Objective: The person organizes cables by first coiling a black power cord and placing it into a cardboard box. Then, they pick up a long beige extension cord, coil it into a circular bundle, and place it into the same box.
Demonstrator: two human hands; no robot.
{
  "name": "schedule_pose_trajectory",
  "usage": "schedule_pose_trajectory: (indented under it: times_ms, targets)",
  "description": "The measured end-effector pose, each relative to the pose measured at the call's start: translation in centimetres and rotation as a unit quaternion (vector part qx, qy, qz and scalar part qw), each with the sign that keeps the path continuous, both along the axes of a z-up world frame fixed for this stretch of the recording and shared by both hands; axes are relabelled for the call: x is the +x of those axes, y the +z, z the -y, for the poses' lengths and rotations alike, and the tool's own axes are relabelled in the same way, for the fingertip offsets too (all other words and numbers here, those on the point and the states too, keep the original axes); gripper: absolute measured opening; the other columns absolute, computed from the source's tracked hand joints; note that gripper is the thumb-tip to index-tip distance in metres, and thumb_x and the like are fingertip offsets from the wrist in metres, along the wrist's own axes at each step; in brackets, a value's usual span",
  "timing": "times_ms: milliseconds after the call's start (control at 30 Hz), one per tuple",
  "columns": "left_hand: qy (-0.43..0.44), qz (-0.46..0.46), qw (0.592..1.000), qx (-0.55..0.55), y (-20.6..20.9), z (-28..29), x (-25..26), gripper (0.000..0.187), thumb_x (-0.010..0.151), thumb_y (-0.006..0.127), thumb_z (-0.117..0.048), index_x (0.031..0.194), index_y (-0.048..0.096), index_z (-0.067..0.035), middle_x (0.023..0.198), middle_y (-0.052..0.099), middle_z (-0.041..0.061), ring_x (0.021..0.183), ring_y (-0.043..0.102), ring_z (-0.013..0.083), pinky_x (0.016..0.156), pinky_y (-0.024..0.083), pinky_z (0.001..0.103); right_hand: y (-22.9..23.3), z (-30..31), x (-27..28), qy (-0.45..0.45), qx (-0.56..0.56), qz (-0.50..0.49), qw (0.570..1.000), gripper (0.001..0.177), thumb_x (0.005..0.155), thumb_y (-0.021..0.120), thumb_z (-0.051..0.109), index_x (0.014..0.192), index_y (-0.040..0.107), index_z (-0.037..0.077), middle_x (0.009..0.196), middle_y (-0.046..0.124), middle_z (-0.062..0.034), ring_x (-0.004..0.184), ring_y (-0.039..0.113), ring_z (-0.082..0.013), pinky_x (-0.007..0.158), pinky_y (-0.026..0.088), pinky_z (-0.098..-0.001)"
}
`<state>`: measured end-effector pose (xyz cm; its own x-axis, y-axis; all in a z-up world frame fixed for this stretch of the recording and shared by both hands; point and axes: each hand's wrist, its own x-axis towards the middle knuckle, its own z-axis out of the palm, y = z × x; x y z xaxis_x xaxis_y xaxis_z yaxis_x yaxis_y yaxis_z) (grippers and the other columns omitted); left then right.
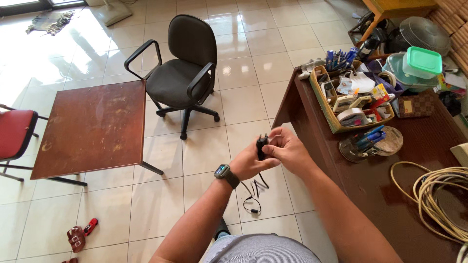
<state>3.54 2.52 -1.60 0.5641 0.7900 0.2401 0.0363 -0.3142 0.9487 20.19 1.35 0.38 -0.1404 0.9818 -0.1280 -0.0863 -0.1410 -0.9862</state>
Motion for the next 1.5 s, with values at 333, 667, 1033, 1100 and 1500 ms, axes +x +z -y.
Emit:
schedule_pose_trajectory:
  times_ms: [333,667,1033,1100,1500]
  targets:
    - [-0.037,0.017,0.994,-0.098,-1.6,-1.0,-0.2,0.016,0.085,0.046,-0.014,0.086,0.055,-0.002,0.075,0.059,0.006,0.072,0.057,0.0164,0.068,0.049,0.029,5.1,0.3,-1.2,0.105,0.154,0.225,0.956,0.018,0.082,0.065,0.009,0.099,0.062,0.007,0.098,0.054,-0.0032,0.07,0.061,-0.0105,0.059,0.054,-0.0255]
    - [0.0,-0.05,0.997,-0.051,-1.1,-0.8,-0.4,0.028,0.08,0.049,-0.011,0.106,0.05,-0.004,0.085,0.062,0.01,0.077,0.061,0.0198,0.07,0.05,0.029,2.6,0.6,-0.6,0.057,0.167,0.243,0.954,0.027,0.082,0.069,0.011,0.108,0.06,0.006,0.089,0.059,-0.0055,0.079,0.056,-0.0168,0.072,0.049,-0.032]
    - [0.039,0.409,0.865,-0.288,2.5,1.5,0.3,0.014,0.093,0.048,-0.012,0.082,0.039,-0.008,0.063,0.039,0.001,0.054,0.039,0.0127,0.051,0.04,0.029,-5.0,4.2,-1.7,0.244,0.027,-0.111,0.963,0.059,0.085,0.067,0.035,0.128,0.042,0.004,0.106,0.055,-0.0062,0.103,0.055,-0.0157,0.092,0.043,-0.0334]
    - [0.079,0.348,0.891,-0.28,2.9,1.8,0.3,0.019,0.096,0.049,-0.015,0.08,0.041,-0.007,0.063,0.044,0.001,0.057,0.045,0.0126,0.053,0.041,0.029,-5.9,4.7,-1.5,0.232,0.002,-0.112,0.966,0.048,0.094,0.064,0.033,0.122,0.048,-0.002,0.099,0.055,-0.0084,0.1,0.057,-0.0176,0.095,0.044,-0.0341]
    - [0.051,0.262,0.93,-0.252,2.5,4.4,0.0,0.026,0.097,0.043,-0.029,0.084,0.048,-0.007,0.1,0.061,0.009,0.079,0.058,0.0191,0.062,0.049,0.034,-3.1,5.4,-1.3,0.211,0.049,-0.103,0.971,0.043,0.09,0.059,0.025,0.125,0.046,0.004,0.09,0.052,-0.0013,0.078,0.048,-0.0087,0.065,0.043,-0.0246]
